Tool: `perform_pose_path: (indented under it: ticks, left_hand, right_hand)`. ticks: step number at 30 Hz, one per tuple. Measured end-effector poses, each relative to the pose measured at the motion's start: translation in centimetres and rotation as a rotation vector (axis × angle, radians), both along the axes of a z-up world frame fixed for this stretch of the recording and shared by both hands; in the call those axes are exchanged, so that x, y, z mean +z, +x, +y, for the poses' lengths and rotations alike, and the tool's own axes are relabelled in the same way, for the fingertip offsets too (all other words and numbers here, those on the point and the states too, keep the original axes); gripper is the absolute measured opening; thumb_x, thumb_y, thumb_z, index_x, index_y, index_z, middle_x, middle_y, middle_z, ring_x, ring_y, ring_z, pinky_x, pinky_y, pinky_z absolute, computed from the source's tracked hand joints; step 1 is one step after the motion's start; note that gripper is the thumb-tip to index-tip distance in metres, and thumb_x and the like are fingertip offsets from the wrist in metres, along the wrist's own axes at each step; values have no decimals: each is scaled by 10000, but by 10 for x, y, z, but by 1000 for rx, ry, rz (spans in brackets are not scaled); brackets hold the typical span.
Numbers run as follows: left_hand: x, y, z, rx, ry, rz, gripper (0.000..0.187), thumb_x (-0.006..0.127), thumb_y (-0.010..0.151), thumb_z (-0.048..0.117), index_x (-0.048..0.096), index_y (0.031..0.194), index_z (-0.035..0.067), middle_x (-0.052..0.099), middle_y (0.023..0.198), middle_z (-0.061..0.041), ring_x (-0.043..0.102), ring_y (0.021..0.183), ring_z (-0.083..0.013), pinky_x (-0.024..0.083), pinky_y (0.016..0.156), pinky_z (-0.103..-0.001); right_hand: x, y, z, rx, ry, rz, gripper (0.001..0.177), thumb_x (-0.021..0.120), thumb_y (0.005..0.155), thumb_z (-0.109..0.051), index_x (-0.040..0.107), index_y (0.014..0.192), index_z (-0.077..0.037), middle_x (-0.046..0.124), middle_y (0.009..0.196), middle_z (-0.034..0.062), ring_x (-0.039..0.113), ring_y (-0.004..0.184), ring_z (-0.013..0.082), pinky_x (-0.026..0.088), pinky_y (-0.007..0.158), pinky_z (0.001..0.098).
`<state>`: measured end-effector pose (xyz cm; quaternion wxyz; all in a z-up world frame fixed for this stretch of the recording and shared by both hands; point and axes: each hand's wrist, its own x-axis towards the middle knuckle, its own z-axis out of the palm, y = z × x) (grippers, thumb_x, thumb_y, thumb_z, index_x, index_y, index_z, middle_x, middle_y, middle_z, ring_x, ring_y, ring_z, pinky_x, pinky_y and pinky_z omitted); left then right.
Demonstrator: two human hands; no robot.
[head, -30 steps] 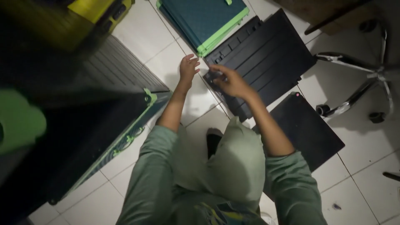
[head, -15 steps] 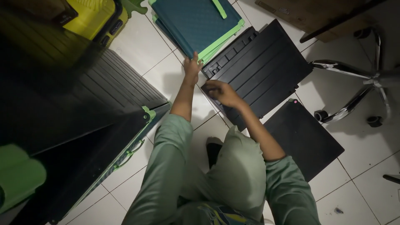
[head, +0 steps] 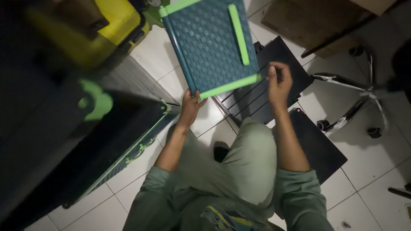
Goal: The person assembles a black plastic crate by snapping together side panels and attaching a green handle. They then place a black lid on top and secure it.
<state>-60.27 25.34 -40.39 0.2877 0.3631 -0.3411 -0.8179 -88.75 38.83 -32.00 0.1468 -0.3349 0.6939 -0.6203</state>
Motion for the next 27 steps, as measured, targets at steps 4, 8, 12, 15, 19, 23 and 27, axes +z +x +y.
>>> perform_pose_path:
  ticks: [4, 8, 12, 15, 19, 23, 27]
  left_hand:
    - [41, 37, 28, -119, -69, -27, 432, 563, 1038, 239, 454, 1411, 50, 612, 1305, -81, 650, 1160, -202, 554, 1037, -413]
    - [60, 76, 47, -224, -142, -1, 464, 578, 1025, 170, 454, 1454, 47, 645, 1271, -68, 645, 1135, -185, 550, 991, -392]
    - [65, 115, 61, -274, -228, -19, 464, 584, 1027, 110, 492, 1470, 8, 648, 1298, -67, 629, 1159, -155, 533, 989, -345]
    - [62, 126, 78, -149, -112, -23, 487, 591, 1019, 132, 476, 1484, 39, 631, 1303, -47, 615, 1157, -139, 517, 986, -341]
    - [65, 132, 89, 22, -72, 14, 441, 613, 1069, 162, 498, 1434, -58, 620, 1311, -137, 645, 1239, -225, 513, 1109, -379]
    - [75, 134, 90, 70, -192, 66, 504, 598, 1055, 172, 436, 1486, -30, 588, 1419, -159, 621, 1306, -244, 487, 1137, -381]
    - [79, 123, 85, 109, -240, 94, 530, 578, 1069, 173, 404, 1537, -7, 540, 1474, -133, 573, 1338, -233, 480, 1147, -401]
  right_hand:
    - [65, 11, 9, 138, 21, 97, 671, 787, 953, -332, 443, 1458, -56, 533, 1374, 95, 570, 1227, 215, 513, 1035, 379]
    - [95, 25, 19, 305, -55, -212, 852, 878, 850, -284, 426, 1540, -71, 532, 1494, 82, 520, 1389, 225, 444, 1145, 371]
    - [96, 48, 55, 328, -33, -458, 711, 884, 770, -197, 553, 1366, 3, 617, 1187, 129, 651, 1099, 244, 573, 981, 400]
    - [91, 82, 87, 224, -149, -430, 687, 917, 771, -139, 534, 1321, 9, 604, 1138, 116, 642, 1054, 229, 567, 961, 385]
    - [95, 112, 109, 178, -361, -300, 708, 920, 817, -132, 486, 1369, -47, 586, 1227, 78, 633, 1109, 200, 556, 990, 353]
    - [92, 127, 114, 176, -464, -219, 661, 899, 873, -110, 505, 1394, -8, 588, 1211, 116, 611, 1070, 210, 544, 1014, 356]
    - [66, 158, 115, 120, -504, -221, 713, 902, 898, -137, 425, 1422, -52, 532, 1320, 91, 579, 1181, 189, 497, 1081, 345]
